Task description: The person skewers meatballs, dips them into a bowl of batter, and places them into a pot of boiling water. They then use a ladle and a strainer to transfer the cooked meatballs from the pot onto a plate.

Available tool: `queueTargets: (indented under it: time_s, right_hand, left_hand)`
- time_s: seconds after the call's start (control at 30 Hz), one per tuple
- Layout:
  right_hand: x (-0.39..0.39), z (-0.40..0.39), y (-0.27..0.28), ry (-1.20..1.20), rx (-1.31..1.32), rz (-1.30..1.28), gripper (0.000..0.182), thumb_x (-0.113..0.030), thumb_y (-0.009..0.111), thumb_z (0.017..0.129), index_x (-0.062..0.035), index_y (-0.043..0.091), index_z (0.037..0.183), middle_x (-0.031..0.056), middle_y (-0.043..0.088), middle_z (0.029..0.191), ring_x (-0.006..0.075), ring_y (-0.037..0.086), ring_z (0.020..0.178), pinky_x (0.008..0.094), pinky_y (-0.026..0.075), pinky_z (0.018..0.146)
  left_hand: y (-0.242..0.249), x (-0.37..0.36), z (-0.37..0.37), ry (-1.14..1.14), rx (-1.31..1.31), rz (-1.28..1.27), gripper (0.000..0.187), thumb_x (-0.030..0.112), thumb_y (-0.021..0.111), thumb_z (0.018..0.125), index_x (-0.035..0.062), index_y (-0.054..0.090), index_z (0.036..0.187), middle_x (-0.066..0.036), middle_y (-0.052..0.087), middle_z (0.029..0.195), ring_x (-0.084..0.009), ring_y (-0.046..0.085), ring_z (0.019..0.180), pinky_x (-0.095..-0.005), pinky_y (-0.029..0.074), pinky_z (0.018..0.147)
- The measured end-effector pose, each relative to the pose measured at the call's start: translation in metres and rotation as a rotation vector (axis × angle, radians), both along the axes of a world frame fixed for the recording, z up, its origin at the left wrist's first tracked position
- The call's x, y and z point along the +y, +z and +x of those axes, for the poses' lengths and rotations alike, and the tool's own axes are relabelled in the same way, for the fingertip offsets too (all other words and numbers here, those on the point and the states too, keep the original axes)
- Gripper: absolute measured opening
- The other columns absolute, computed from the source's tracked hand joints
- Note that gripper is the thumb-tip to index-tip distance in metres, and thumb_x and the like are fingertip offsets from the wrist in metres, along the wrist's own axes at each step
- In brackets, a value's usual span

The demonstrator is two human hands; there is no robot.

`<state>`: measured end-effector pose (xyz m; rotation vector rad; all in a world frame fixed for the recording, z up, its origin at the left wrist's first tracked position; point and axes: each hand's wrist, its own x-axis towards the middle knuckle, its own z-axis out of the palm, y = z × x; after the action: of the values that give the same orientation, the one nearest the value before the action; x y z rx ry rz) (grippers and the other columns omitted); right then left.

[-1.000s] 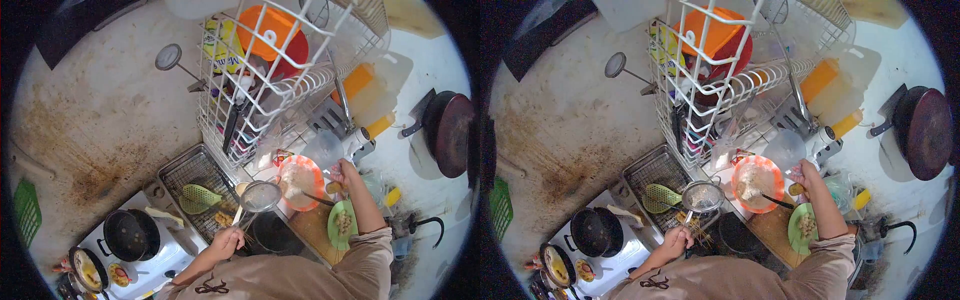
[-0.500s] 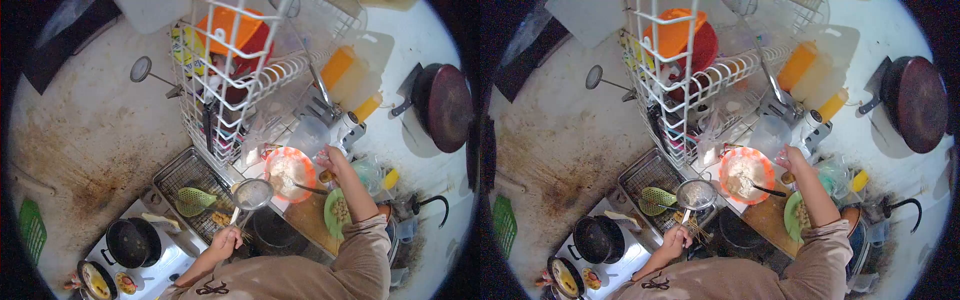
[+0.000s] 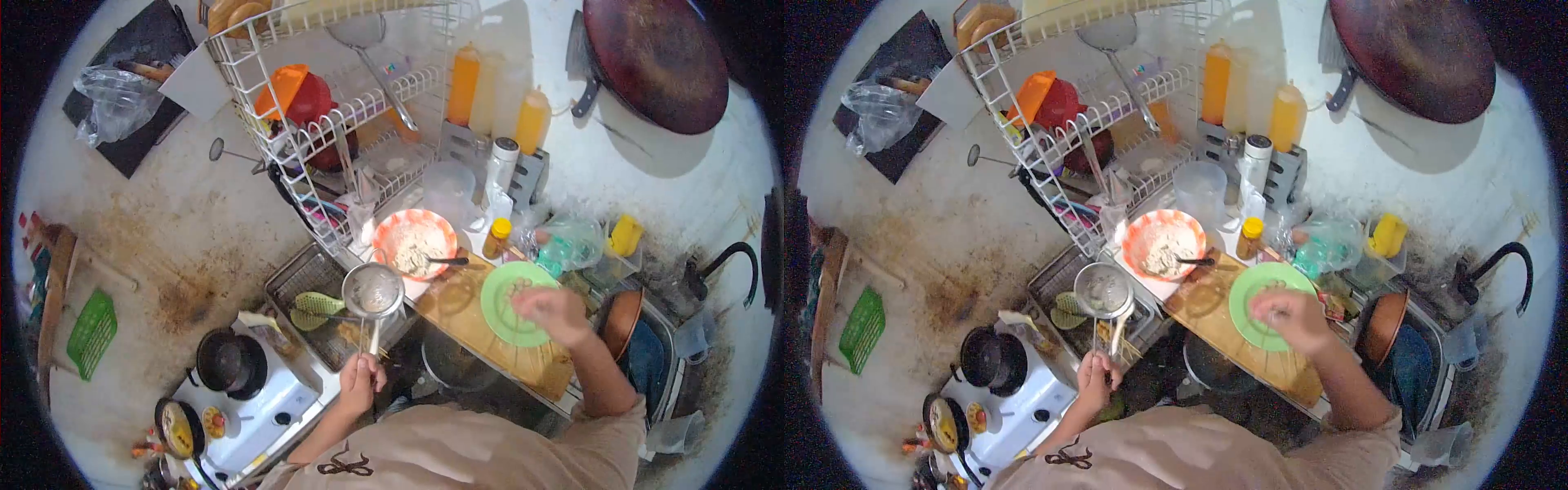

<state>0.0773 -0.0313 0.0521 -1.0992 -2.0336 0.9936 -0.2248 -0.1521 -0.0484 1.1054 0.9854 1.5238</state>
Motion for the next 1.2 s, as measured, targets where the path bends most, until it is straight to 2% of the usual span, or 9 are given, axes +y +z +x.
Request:
queueTargets:
  time_s: [0.2,0.3,0.4,0.47,0.73,1.0,1.07,1.13,1.2]
  right_hand:
    - [-0.11,0.031,-0.045,0.271,0.315,-0.642,0.029,-0.006,0.038,0.085,-0.0016,0.043,0.114,0.01,0.053,0.102,0.0153,0.051,0.089,0.027,0.042,0.075]
    - [-0.131,0.002,-0.063,0.357,0.321,-0.765,0.037,-0.018,0.034,0.089,-0.0011,0.032,0.122,0.0101,0.048,0.109,0.0151,0.05,0.092,0.0265,0.041,0.078]
    - [-0.143,-0.032,-0.102,0.369,0.341,-0.787,0.036,-0.02,0.034,0.089,-0.0011,0.036,0.119,0.0091,0.049,0.106,0.0143,0.05,0.091,0.0266,0.042,0.076]
    - [-0.141,-0.051,-0.128,0.415,0.472,-1.028,0.031,-0.019,0.036,0.088,-0.0015,0.04,0.114,0.008,0.05,0.101,0.0143,0.051,0.088,0.0276,0.043,0.075]
    - [-0.164,-0.123,-0.126,0.329,0.637,-1.358,0.015,-0.014,0.037,0.087,-0.0045,0.049,0.089,0.0035,0.053,0.078,0.0132,0.054,0.071,0.0277,0.047,0.066]
    - [-0.171,-0.26,-0.127,0.482,0.527,-1.13,0.016,-0.018,0.033,0.088,-0.006,0.044,0.089,0.0003,0.042,0.064,0.0092,0.043,0.051,0.0265,0.041,0.046]
    - [-0.157,-0.308,-0.12,0.587,0.265,-0.987,0.014,-0.018,0.036,0.087,-0.0069,0.045,0.088,0.0013,0.042,0.062,0.01,0.041,0.05,0.0247,0.038,0.045]
    - [-0.151,-0.371,-0.119,0.679,-0.035,-0.209,0.014,-0.015,0.04,0.083,-0.0024,0.045,0.087,0.0104,0.05,0.064,0.0197,0.051,0.055,0.0328,0.041,0.05]
    - [-0.153,-0.432,-0.104,0.659,-0.261,0.127,0.016,-0.013,0.044,0.078,0.0014,0.046,0.086,0.021,0.055,0.072,0.0315,0.056,0.068,0.0401,0.043,0.062]
  left_hand:
    - [-0.013,-0.035,0.078,-0.157,-0.231,-0.012,0.027,0.031,0.027,0.089,0.0087,0.035,0.077,-0.002,0.035,0.049,-0.01,0.031,0.041,-0.0217,0.025,0.041]
    - [-0.006,-0.053,0.1,-0.101,-0.237,-0.081,0.026,0.031,0.028,0.089,0.0099,0.035,0.076,-0.001,0.034,0.048,-0.0089,0.029,0.041,-0.0214,0.025,0.041]
    - [0.0,-0.067,0.109,-0.002,-0.207,-0.16,0.028,0.036,0.027,0.089,0.0119,0.032,0.075,-0.001,0.031,0.042,-0.0107,0.027,0.039,-0.0242,0.027,0.044]
    - [0.007,-0.077,0.111,0.021,-0.261,-0.166,0.027,0.035,0.026,0.089,0.012,0.032,0.076,-0.001,0.031,0.043,-0.0101,0.026,0.039,-0.0226,0.025,0.042]
    - [0.004,-0.121,0.084,0.077,-0.218,-0.114,0.026,0.032,0.03,0.089,0.0096,0.036,0.077,-0.001,0.036,0.054,-0.0089,0.031,0.045,-0.0205,0.026,0.044]
    - [-0.013,-0.195,-0.03,0.484,-0.142,-0.106,0.026,0.032,0.031,0.089,0.0093,0.037,0.077,-0.002,0.038,0.056,-0.0102,0.035,0.05,-0.0213,0.03,0.05]
    - [-0.025,-0.225,-0.078,0.561,-0.16,-0.062,0.023,0.026,0.029,0.09,0.0075,0.037,0.08,-0.001,0.038,0.061,-0.009,0.035,0.053,-0.0203,0.029,0.05]
    - [-0.029,-0.255,-0.125,0.687,-0.196,-0.09,0.024,0.029,0.032,0.089,0.0076,0.038,0.079,-0.001,0.037,0.062,-0.0095,0.036,0.052,-0.0207,0.029,0.048]
    - [-0.03,-0.284,-0.167,0.817,-0.205,-0.152,0.026,0.031,0.033,0.088,0.0076,0.038,0.078,-0.001,0.036,0.06,-0.0095,0.036,0.052,-0.0208,0.028,0.047]
